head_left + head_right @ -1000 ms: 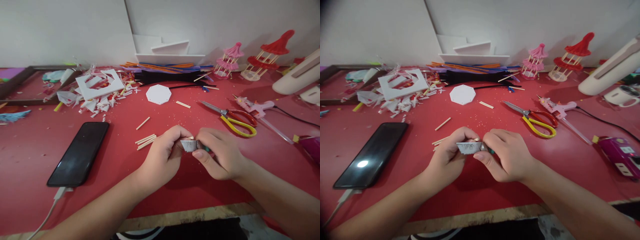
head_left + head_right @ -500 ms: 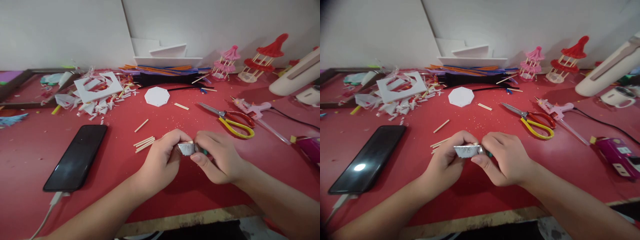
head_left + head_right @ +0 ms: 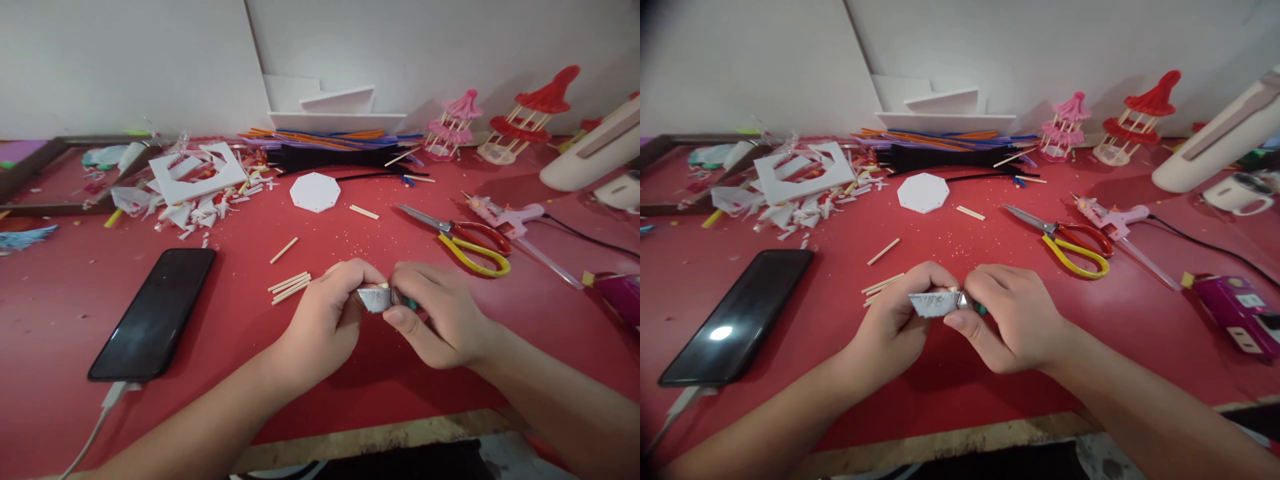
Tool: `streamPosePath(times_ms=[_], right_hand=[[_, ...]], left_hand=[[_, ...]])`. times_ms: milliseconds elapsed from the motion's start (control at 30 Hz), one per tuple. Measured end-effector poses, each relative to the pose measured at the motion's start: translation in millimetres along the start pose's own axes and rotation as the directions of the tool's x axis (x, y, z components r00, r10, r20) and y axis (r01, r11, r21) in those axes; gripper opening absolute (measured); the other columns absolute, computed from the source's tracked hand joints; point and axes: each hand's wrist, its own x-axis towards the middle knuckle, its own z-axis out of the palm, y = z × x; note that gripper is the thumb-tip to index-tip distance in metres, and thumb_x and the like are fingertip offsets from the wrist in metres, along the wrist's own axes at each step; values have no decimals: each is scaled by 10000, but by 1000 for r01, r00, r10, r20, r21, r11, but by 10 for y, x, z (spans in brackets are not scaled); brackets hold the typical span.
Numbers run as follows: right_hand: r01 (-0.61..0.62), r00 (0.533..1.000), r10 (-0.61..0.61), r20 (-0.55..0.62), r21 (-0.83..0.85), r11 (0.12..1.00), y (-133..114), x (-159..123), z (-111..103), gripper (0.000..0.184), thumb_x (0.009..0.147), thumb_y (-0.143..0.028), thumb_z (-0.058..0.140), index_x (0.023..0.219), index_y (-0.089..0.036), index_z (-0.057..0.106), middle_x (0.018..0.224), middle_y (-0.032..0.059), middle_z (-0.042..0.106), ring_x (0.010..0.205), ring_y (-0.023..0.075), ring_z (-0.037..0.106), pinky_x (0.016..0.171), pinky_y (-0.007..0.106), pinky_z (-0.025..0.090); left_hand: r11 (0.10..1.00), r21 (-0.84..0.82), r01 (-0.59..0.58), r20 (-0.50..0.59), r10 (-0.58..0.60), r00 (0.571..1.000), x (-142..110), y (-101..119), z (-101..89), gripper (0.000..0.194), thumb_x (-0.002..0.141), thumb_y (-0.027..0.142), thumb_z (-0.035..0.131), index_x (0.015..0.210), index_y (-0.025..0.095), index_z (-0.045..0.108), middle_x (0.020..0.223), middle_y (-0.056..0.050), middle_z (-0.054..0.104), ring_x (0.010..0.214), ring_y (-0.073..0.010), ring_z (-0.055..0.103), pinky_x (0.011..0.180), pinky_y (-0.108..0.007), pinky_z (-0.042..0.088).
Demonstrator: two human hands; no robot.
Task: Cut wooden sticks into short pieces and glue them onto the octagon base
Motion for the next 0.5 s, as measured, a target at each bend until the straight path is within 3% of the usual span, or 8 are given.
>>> streamPosePath(times_ms=[500], right_hand=[[59, 998, -58, -16, 48, 997, 51, -3, 51, 316, 946, -385, 438, 717, -212, 304, 658, -44, 301, 571, 100, 273, 540, 265, 210]], left_hand=[[986, 132, -103, -49, 110, 993, 15, 17, -22, 338, 702, -109, 423, 831, 160, 582, 752, 5, 641, 685, -94, 577, 637, -185, 443]])
